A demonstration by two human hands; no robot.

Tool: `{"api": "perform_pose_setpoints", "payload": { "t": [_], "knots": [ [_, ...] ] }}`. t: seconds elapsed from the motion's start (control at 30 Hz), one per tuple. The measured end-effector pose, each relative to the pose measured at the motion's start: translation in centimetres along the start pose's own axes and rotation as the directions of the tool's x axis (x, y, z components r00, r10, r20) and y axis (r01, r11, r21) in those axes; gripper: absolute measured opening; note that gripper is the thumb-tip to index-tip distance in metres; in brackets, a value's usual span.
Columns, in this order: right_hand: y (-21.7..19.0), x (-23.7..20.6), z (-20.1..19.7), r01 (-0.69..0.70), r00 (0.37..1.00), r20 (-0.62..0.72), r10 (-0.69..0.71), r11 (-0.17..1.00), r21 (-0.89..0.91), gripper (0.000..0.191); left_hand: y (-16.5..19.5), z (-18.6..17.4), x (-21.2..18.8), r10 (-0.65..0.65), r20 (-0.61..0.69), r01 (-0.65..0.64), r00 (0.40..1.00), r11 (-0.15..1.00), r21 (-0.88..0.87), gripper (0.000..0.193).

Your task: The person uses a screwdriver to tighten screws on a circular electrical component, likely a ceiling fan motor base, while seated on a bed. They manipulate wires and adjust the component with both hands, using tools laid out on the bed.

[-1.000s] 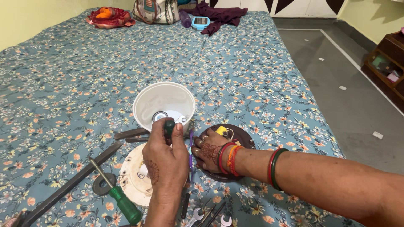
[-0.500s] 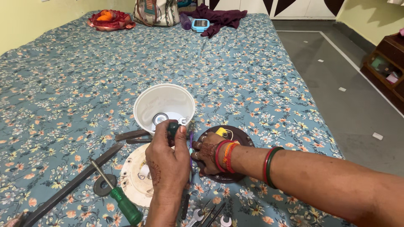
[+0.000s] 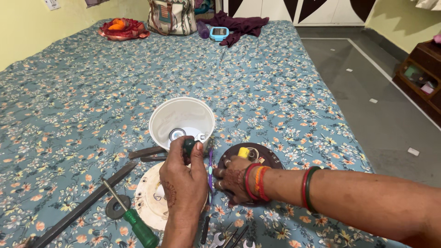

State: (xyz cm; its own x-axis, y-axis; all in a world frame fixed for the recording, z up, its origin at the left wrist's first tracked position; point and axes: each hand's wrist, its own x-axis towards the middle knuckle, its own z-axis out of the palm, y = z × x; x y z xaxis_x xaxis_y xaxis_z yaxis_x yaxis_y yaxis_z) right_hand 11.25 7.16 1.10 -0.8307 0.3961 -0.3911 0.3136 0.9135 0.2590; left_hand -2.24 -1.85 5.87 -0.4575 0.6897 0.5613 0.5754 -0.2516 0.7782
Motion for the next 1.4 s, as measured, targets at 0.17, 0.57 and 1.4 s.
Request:
{"api": "perform_pose_setpoints", "payload": {
  "t": [0.17, 0.57, 1.4],
  "knots": [
    [0.6, -2.9, 1.9, 0.256, 0.963, -0.062, -0.263, 0.962, -0.093, 0.074, 0.0, -0.4, 0.0, 0.004, -0.015, -0.004, 1.000, 1.000, -0.016, 0.028],
    [4.5, -8.7, 6.4, 0.580, 0.777, -0.150, -0.611, 0.788, -0.205, 0.064, 0.8, 1.1, -0.9, -0.094, 0.135, 0.104, 0.986, 0.992, -0.068, 0.031],
    [-0.4, -7.4, 6.1, 0.070, 0.835, -0.407, 0.371, 0.661, 0.747, 0.054, -0.8, 3.7, -2.3, -0.104, 0.234, 0.149, 0.967, 0.971, -0.186, 0.030]
  ]
}}
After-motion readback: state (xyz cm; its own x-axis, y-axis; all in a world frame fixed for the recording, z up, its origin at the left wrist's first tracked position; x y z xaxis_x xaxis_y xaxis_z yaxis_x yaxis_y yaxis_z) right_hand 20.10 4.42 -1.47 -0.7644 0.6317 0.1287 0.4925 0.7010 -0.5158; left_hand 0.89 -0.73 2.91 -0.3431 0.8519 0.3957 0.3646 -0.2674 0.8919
